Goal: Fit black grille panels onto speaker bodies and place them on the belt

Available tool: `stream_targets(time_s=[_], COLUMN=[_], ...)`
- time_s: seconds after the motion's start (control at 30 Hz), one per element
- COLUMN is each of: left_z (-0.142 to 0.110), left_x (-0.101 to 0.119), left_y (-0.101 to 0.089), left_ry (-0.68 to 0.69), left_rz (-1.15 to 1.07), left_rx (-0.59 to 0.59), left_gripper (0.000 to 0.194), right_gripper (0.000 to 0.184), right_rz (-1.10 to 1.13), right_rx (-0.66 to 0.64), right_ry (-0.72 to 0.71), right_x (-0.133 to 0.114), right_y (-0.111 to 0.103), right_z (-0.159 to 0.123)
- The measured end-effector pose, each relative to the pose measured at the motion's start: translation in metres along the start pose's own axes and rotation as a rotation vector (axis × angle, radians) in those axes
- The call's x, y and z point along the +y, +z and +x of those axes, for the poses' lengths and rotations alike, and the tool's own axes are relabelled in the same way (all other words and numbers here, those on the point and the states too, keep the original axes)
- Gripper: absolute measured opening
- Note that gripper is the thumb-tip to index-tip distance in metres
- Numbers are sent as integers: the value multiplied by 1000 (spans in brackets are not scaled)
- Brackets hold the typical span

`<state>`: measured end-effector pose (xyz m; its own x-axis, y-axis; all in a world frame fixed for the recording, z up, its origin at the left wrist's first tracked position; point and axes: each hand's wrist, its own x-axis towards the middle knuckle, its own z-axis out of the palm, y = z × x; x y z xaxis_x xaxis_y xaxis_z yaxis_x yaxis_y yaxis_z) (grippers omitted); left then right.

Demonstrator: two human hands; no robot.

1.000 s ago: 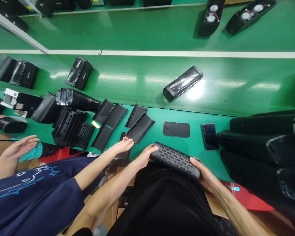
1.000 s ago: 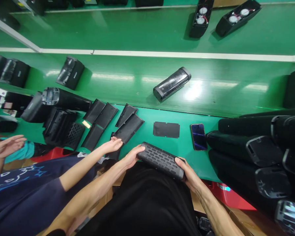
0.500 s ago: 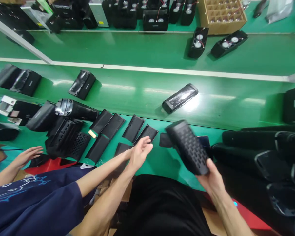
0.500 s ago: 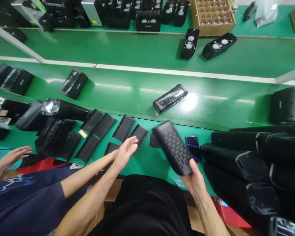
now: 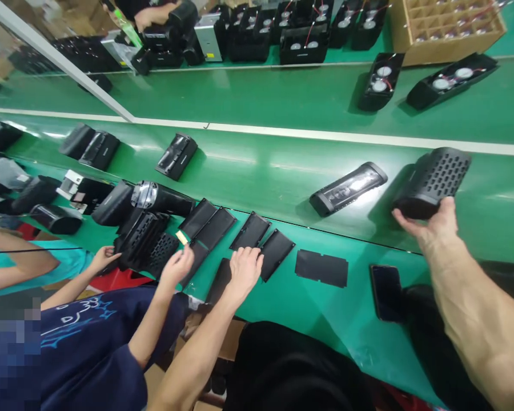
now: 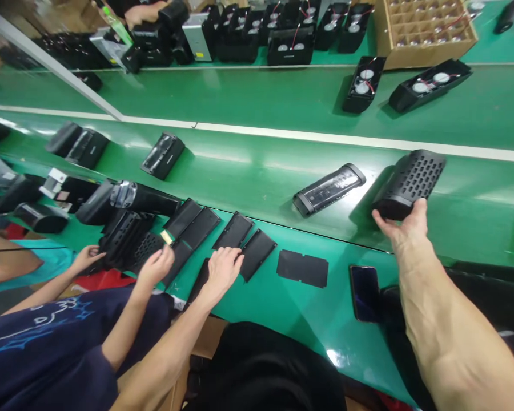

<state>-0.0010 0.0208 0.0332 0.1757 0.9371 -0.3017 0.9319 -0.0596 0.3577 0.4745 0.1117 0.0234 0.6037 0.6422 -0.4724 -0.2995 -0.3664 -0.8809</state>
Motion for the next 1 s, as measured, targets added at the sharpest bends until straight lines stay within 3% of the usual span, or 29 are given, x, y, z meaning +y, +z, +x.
stream_targets(time_s=[0.1,0.2,0.27,0.37,0.47,0.57,0.63,0.87,1.0], left_z=[16,35,45,55,56,50,43,21,18], left_x=[12,23,26,27,26,26,24,7,5], left_y=[10,17,19,19,16,9,3,-11,-9], left_ry=[9,-14,-34,-47,-54,-57,-63,-170,-171], left_rz=[65,145,173,180,179,162,145,-338,-508], left_rx=[-34,-70,-85,-86,-71,-52,-35,114,101], left_gripper=[31,31,30,27,27,27,26,23,27], right_gripper=[47,36,38,46,44,31,20,15,14], right_rz=[-77,-166,-222,-343,-514,-688,-796,-1183,-1336], right_rx=[205,245,68,-326,-507,-575,-586,-564,-602], right_ry=[107,74,83,182,210,148,83,-96,-173], right_x=[9,42,77,136,177,191,189,169,155], right_y=[3,17,33,65,103,131,136,102,85], right_z=[-19,-73,-128,-214,-267,-275,-267,-246,-245])
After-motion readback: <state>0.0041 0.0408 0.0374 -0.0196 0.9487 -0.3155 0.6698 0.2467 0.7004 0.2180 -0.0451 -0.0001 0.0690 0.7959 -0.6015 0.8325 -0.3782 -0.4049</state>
